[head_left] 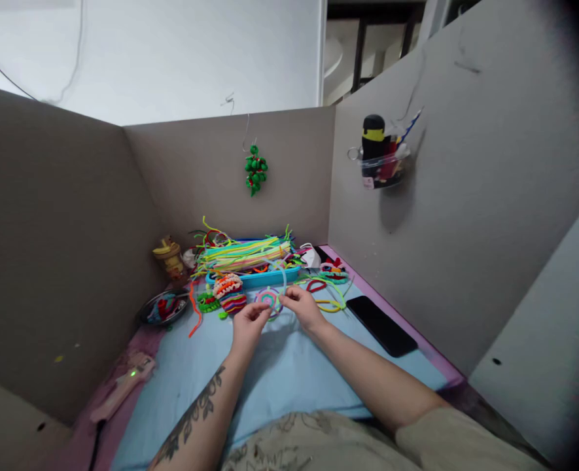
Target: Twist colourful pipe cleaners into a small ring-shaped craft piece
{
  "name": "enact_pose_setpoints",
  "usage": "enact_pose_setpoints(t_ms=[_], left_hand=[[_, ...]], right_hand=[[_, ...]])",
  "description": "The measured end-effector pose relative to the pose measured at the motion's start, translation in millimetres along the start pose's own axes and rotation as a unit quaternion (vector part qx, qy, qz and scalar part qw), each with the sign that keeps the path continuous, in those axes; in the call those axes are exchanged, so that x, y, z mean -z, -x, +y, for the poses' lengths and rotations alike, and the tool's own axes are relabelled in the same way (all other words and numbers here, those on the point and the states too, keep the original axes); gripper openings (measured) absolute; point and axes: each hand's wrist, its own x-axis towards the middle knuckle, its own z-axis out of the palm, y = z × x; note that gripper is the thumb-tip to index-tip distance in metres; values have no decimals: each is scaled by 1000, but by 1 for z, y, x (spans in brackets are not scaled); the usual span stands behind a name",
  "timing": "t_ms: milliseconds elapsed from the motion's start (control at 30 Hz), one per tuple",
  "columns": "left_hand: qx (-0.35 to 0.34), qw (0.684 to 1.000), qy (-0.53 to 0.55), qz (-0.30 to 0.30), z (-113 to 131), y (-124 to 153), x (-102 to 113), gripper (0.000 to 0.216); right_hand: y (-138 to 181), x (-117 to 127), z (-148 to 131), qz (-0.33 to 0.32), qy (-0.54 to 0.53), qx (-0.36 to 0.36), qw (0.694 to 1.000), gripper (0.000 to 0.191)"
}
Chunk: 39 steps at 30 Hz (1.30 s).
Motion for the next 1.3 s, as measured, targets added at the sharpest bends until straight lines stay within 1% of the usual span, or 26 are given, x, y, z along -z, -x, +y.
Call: enact_pose_setpoints(t_ms=[133,300,433,500,567,667,733,800,867,933,1000,1067,1133,1300], left_hand=[[6,1000,3,-27,-4,-2,0,24],[-17,998,-7,-57,-9,-1,1,24],[-43,995,-57,-71,-9,-1,3,23],[-62,991,-90,-70,-8,-1,4,22],[-85,987,-119,-71,-6,-2,5,21],[-132,976,-160,-64,-3,-2,5,21],[-172,966,-189,-38,-1,-2,6,22],[-205,955,-215,-5,1,-1,6,18],[-213,949,-233,3,1,1,5,13],[-199,951,-237,-17,0,4,4,15],[-187,954,-230,-41,-2,7,2,23],[-193,952,-230,-54,-4,9,1,31],[-209,946,-241,-53,-7,9,1,30],[-243,943,-229,-9,-11,7,3,24]], right_hand=[[-5,5,-1,-17,-33,-16,999,28],[-8,7,2,-42,-83,-50,994,28],[-9,9,0,-75,-90,-98,988,24],[-9,9,-1,-91,-88,-123,984,25],[-8,8,-2,-95,-90,-131,983,28],[-8,5,2,-56,-94,-116,987,33],[-7,2,5,-15,-105,-119,987,35],[-6,-1,8,22,-125,-138,982,36],[-3,-5,10,54,-150,-165,973,35],[0,-9,11,80,-182,-199,960,34],[3,-12,11,98,-216,-231,944,32],[7,-16,11,97,-251,-253,929,31],[11,-19,9,80,-281,-262,920,30],[19,-23,0,36,-299,-260,917,25]])
